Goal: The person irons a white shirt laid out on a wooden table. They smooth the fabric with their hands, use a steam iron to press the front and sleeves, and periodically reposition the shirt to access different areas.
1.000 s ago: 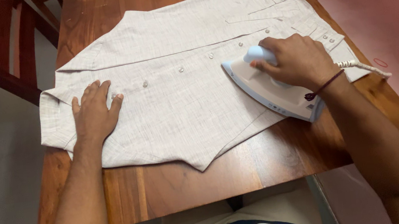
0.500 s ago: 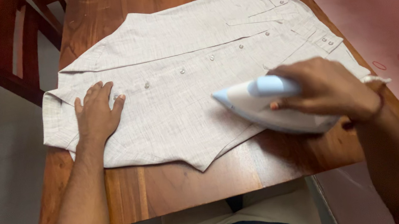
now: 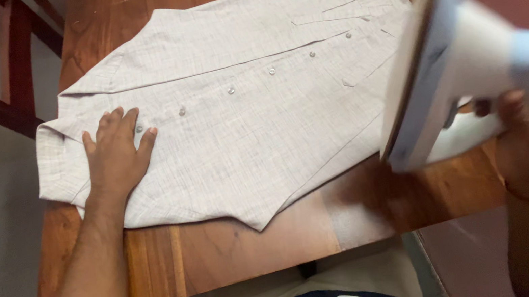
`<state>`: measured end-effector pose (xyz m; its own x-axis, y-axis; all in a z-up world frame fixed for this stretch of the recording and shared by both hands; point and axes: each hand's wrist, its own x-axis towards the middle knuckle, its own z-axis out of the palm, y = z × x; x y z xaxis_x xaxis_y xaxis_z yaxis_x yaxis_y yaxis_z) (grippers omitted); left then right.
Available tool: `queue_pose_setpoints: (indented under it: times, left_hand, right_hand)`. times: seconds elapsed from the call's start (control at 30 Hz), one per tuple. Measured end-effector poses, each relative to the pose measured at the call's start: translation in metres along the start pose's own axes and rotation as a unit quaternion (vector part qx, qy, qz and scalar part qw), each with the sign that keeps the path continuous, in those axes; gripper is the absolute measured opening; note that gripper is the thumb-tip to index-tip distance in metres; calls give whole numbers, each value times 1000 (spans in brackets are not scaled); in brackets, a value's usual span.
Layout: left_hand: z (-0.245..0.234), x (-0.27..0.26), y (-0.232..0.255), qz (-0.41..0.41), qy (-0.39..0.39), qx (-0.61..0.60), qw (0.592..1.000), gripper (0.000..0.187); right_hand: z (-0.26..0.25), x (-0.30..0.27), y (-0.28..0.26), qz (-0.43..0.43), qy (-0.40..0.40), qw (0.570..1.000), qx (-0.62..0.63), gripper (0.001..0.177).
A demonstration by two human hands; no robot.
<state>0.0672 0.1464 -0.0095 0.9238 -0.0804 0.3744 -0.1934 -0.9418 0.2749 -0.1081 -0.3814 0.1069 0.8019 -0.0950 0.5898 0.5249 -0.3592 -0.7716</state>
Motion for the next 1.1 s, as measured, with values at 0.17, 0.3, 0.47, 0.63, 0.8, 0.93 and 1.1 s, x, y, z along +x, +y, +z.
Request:
queue_pose_setpoints:
  times: [0.17,0.3,0.47,0.63,0.8,0.93,1.1]
  left_hand:
    - [-3,-7,1,32,-13,18,999,65]
    - [-10,-7,3,41,-41,38,998,69]
    - [-17,-5,11,11,-79,65,995,69]
    - [-15,-5,9,19,-85,81,993,70]
    - [-12,-5,6,18,-83,88,992,69]
    - [-11,-6,4,27,-75,88,993,69]
    - [-11,-5,6,21,-77,92,993,69]
  right_hand:
    - [-31,4,43,18,93,993,-65,29]
    - [-82,36,109,143,137,977,74,26]
    - [-124,119,215,63,142,979,132,24]
    - [-117,197,280,-19,161,980,114,33]
    - [-101,235,309,-63,185,974,117,48]
    - [-80,255,320,-75,221,962,141,57]
    - [-59,272,324,-80,260,959,82,56]
